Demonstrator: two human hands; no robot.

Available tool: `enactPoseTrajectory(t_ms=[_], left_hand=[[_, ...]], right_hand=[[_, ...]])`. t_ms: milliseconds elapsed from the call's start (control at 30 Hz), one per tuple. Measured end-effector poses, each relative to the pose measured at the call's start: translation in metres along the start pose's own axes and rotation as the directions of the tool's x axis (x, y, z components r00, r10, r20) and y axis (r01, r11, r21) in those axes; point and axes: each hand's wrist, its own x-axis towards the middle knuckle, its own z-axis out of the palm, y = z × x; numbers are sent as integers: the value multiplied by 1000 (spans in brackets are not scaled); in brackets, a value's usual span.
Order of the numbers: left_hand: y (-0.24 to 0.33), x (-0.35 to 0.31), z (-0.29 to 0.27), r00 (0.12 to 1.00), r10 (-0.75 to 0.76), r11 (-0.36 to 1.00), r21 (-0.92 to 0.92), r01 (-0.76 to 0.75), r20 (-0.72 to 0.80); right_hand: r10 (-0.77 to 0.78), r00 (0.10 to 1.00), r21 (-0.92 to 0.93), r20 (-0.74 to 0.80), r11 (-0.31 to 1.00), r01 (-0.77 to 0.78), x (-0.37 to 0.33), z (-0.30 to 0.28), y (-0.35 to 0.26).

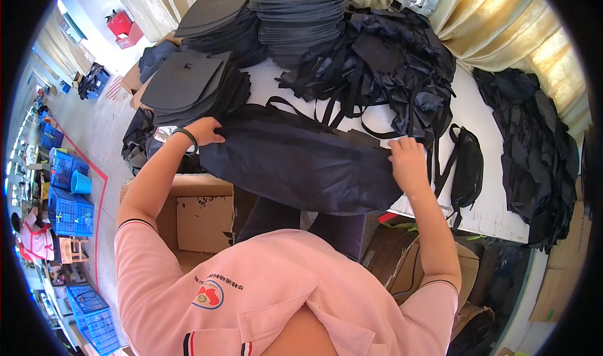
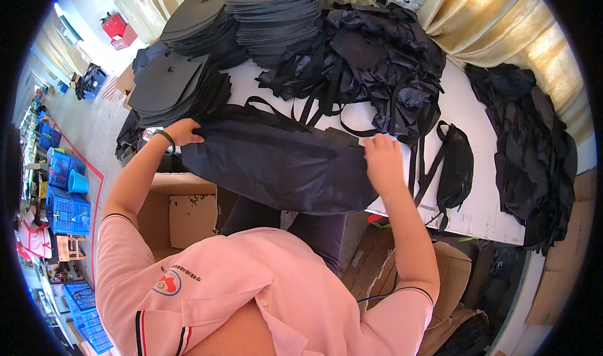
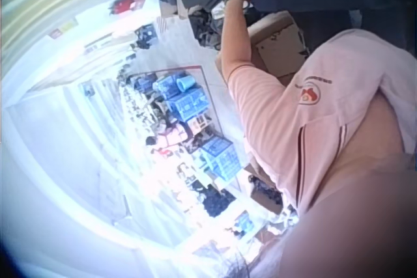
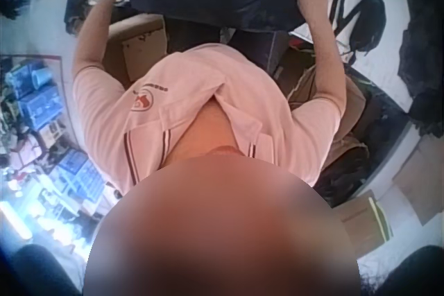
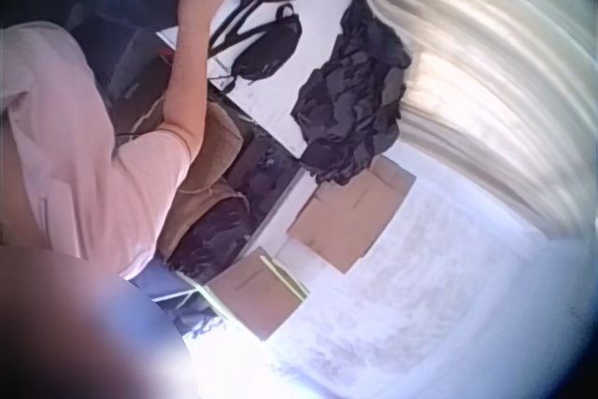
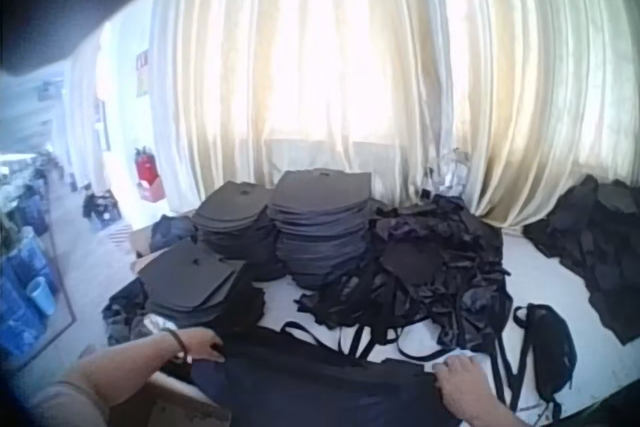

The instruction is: Manually folding and organizing black fabric bags at a factory workbench.

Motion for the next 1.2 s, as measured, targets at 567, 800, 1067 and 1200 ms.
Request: enactPoseTrajectory(t_ms=[567, 800, 1067, 1200], left_hand=[[-13, -64, -33, 974, -210, 809, -544, 223, 87], [89, -84, -82, 954, -24, 851, -507, -137, -298], [145, -53, -51, 832, 283, 633, -559, -536, -477], [42, -41, -79, 408, 339, 940, 288, -182, -848]], right_hand=[[-429, 881, 298, 200, 883, 362, -10, 27, -57], [-262, 952, 664, -161, 684, 301, 48, -39, -96], [-317, 942, 978, -109, -202, 46, 99, -18, -198], [-192, 981, 998, -12, 50, 22, 97, -7, -167]])
